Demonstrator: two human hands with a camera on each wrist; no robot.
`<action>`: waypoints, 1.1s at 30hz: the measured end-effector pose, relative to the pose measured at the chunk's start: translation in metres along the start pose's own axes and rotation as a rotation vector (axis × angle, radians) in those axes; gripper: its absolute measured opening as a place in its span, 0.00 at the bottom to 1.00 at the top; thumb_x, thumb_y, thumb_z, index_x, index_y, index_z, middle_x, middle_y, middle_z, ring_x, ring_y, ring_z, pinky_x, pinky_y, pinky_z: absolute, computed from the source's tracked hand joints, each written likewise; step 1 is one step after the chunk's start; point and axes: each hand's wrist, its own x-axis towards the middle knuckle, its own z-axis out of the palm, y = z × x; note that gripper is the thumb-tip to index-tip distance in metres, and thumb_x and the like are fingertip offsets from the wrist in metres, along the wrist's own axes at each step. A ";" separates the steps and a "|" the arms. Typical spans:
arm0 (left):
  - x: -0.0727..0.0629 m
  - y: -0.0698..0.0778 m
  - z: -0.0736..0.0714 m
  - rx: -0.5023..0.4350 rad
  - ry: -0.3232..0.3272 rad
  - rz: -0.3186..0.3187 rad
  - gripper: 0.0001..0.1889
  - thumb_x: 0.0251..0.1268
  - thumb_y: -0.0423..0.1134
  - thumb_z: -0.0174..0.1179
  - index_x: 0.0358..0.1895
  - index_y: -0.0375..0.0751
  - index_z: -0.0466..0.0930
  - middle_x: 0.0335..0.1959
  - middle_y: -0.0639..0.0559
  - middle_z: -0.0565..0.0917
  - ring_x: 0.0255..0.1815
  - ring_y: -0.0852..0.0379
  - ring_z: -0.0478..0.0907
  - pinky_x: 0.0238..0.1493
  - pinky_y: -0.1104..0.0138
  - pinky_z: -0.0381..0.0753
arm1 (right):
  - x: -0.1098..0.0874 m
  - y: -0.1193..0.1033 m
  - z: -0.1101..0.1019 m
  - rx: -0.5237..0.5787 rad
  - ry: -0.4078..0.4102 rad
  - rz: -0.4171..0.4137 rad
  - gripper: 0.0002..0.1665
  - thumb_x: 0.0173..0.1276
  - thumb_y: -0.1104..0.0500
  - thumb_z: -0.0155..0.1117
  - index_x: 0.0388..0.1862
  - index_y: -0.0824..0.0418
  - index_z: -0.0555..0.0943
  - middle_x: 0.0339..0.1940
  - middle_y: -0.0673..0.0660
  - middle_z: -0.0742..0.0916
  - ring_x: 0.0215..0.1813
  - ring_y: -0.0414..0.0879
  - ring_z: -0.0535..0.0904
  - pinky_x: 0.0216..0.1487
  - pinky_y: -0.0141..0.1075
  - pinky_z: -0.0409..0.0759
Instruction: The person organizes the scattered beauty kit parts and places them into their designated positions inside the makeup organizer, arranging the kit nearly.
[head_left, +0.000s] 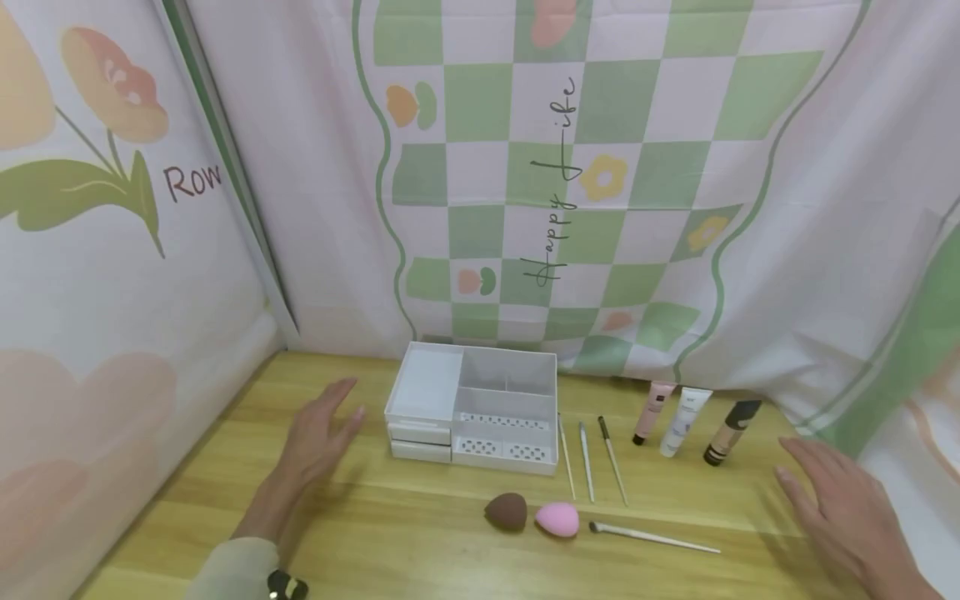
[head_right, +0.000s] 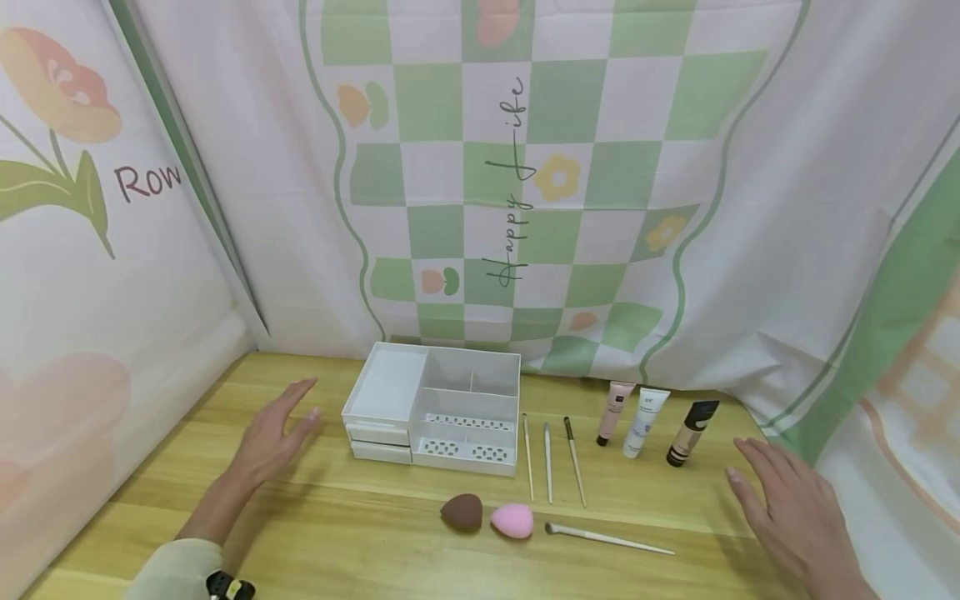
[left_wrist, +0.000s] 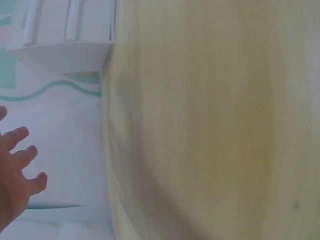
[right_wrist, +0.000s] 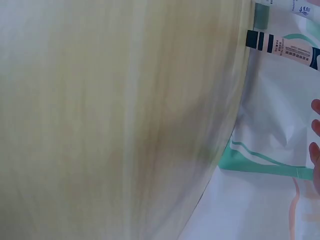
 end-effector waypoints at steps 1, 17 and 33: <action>0.000 0.001 0.000 -0.038 -0.001 -0.008 0.31 0.76 0.50 0.49 0.77 0.41 0.64 0.76 0.34 0.70 0.75 0.30 0.66 0.75 0.31 0.62 | 0.000 -0.001 0.000 0.007 0.002 0.002 0.29 0.76 0.59 0.54 0.73 0.66 0.68 0.67 0.77 0.76 0.74 0.74 0.63 0.66 0.77 0.58; 0.015 0.028 0.013 -0.533 -0.040 -0.183 0.30 0.81 0.44 0.44 0.77 0.31 0.58 0.79 0.33 0.62 0.79 0.33 0.62 0.82 0.43 0.57 | 0.008 -0.022 -0.005 0.273 -0.069 0.167 0.28 0.80 0.57 0.50 0.75 0.65 0.67 0.76 0.64 0.74 0.83 0.36 0.52 0.61 0.83 0.54; 0.028 0.038 0.024 -0.908 -0.096 -0.384 0.30 0.83 0.43 0.42 0.79 0.30 0.52 0.82 0.33 0.55 0.83 0.34 0.54 0.82 0.47 0.58 | 0.043 -0.077 -0.017 0.440 -0.152 0.273 0.22 0.80 0.55 0.53 0.58 0.71 0.81 0.44 0.19 0.80 0.42 0.16 0.77 0.38 0.17 0.77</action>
